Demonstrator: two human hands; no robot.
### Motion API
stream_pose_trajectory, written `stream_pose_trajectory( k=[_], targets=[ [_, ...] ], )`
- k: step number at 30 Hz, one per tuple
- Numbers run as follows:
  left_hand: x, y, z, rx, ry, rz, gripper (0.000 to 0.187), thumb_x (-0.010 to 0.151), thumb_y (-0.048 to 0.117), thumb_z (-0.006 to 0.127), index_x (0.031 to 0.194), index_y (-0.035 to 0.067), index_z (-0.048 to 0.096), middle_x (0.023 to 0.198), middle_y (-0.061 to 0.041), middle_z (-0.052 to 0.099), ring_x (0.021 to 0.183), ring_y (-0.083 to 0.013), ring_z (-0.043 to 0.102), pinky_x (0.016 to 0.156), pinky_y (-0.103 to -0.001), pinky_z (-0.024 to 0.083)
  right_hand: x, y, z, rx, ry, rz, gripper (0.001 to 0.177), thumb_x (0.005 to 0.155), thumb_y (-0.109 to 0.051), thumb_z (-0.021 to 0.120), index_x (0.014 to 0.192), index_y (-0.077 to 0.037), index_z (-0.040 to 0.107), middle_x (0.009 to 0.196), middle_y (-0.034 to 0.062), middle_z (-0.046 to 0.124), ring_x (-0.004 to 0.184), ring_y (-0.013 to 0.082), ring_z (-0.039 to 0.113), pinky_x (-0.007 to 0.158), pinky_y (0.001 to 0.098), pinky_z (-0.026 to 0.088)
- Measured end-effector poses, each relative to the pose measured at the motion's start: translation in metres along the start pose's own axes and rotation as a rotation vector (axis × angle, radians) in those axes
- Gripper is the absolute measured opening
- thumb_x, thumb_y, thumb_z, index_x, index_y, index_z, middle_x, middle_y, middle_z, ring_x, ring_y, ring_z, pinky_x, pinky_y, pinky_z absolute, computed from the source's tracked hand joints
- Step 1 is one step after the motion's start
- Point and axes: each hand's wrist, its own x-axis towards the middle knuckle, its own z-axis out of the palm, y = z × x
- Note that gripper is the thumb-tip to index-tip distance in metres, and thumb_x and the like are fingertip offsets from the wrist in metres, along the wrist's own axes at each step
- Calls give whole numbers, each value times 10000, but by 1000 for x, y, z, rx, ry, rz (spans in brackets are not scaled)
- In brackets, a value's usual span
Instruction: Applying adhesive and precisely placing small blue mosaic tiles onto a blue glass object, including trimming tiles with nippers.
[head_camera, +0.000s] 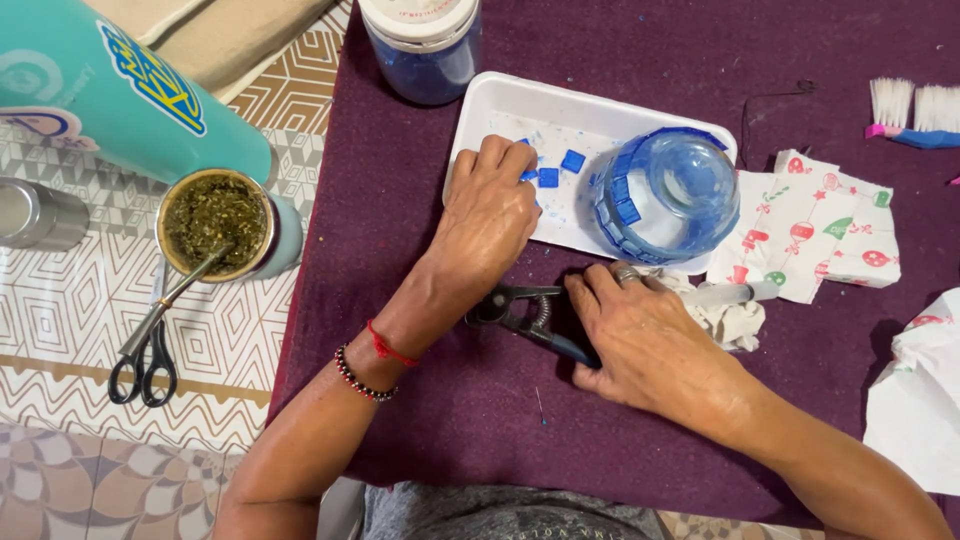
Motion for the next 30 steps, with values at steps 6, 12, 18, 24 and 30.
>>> stream_pose_trajectory(
  k=[6, 12, 18, 24, 30],
  targets=[
    [1, -12, -33, -297, -68, -5, 220, 833, 266, 840, 944, 88, 772, 1219, -123, 585, 1106, -366, 505, 825, -513, 418, 0, 0, 5, -88, 185, -8, 1023, 632, -615, 818, 1387, 10, 524, 1127, 133, 559, 1044, 317, 573, 815, 434, 552],
    [21, -12, -17, -200, -8, -7, 124, 914, 108, 710, 1032, 95, 744, 1149, -117, 563, 1011, -350, 518, 763, -485, 433, 4, -7, -5, -48, 457, 12, 697, 621, -33, 694, 1304, 34, 573, 1128, 166, 570, 990, 338, 588, 817, 426, 537],
    [23, -20, 7, -232, -93, -29, 149, 811, 263, 832, 897, 148, 795, 1132, -79, 554, 1052, -331, 504, 809, -475, 428, 1, -18, -7, 131, 461, -64, 520, 677, 16, 644, 1191, 9, 566, 1065, 167, 570, 855, 337, 580, 684, 457, 524],
    [25, -39, -41, -615, 56, -63, 384, 968, -169, 446, 1280, -87, 654, 1177, -201, 605, 1067, -323, 586, 917, -390, 537, 3, -15, 9, 280, 541, -155, 586, 674, 72, 679, 1235, 15, 520, 1169, 216, 544, 862, 333, 597, 631, 402, 532],
    [12, -51, -8, -352, 45, -86, 329, 996, 10, 515, 1261, 67, 703, 1123, -119, 657, 1032, -313, 644, 892, -407, 509, 9, -15, 32, 1047, 468, 22, 444, 736, -115, 622, 1179, -112, 600, 787, 123, 649, 686, 348, 670, 627, 426, 533]
  ],
)
